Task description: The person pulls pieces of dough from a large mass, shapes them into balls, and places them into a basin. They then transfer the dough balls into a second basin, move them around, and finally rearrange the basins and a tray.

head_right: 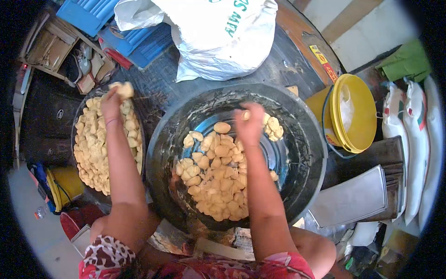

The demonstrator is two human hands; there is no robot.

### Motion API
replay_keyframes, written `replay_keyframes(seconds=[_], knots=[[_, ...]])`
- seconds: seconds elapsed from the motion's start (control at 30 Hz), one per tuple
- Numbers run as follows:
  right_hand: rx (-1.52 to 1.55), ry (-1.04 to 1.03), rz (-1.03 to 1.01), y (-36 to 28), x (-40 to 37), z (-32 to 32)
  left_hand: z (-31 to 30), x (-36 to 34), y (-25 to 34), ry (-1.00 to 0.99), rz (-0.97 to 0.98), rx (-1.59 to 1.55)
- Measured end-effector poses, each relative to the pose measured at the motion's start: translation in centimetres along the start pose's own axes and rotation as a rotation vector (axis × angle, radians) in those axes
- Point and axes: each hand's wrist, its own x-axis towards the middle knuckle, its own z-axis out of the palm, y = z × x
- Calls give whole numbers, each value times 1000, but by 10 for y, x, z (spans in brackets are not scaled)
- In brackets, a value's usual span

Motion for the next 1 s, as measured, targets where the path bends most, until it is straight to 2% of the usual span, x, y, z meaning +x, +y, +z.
replay_keyframes(seconds=[0.03, 0.07, 0.13, 0.2, 0.23, 0.27, 0.3, 0.33, 0.37, 0.4, 0.43, 0.47, 0.5, 0.57, 0.6, 0.67, 0.73, 0.77, 0.83, 0.87, 0.93, 0.97, 1.0], knots=[[14, 23, 215, 32, -9, -18, -16, -12, 22, 114, 22, 60], [-224, -28, 357, 82, -23, -34, -34, -10, 16, 219, 131, 73], [-441, -118, 754, 120, -40, -61, -55, -28, 17, 251, 136, -16], [-324, -104, 811, 158, -52, -51, -50, -57, 21, 527, 228, 574], [-216, -95, 854, 169, -51, -46, -32, -86, 33, 455, 358, 532], [-253, -127, 895, 164, -42, -39, -6, -121, 45, 379, 483, 491], [-292, -165, 937, 145, -29, -28, 12, -145, 37, 235, 548, 609], [-385, -229, 963, 115, -18, -16, 37, -166, 23, -52, 505, 317], [-389, -312, 773, 108, -16, -1, 53, -188, 38, -272, 743, 508], [-468, -476, 645, 113, -20, 23, 71, -202, 13, -569, 494, 309], [-163, -760, 576, 120, -20, 40, 88, -212, -15, -634, 382, 333], [-248, -788, 353, 84, -20, 43, 101, -217, -43, -697, 266, 353], [-276, -833, 263, 72, -45, 59, 107, -214, -77, -697, 251, 350], [-299, -997, 134, 43, -86, 63, 109, -203, -127, -573, 373, 713], [-295, -1118, 99, 22, -96, 48, 104, -204, -131, -581, 364, 709], [-211, -1378, -62, 5, -112, 16, 92, -214, -133, -735, 170, 908], [180, -1498, -83, 11, -115, -16, 89, -241, -118, -827, 80, 1108], [187, -1495, -88, 17, -110, -33, 87, -256, -113, -906, 15, 1151], [274, -1341, 672, 39, -89, -72, 88, -285, -86, -1118, -86, 1223], [308, -1217, 1046, 54, -81, -96, 88, -291, -98, -1238, -73, 1106], [-304, -1231, 972, 139, -98, -118, 89, -289, -54, -1384, -39, 1059], [-308, -1229, 970, 133, -105, -124, 92, -282, -60, -1280, -84, 1031], [-360, -1194, 1131, 123, -119, -134, 93, -272, -72, -1179, -129, 1002]])
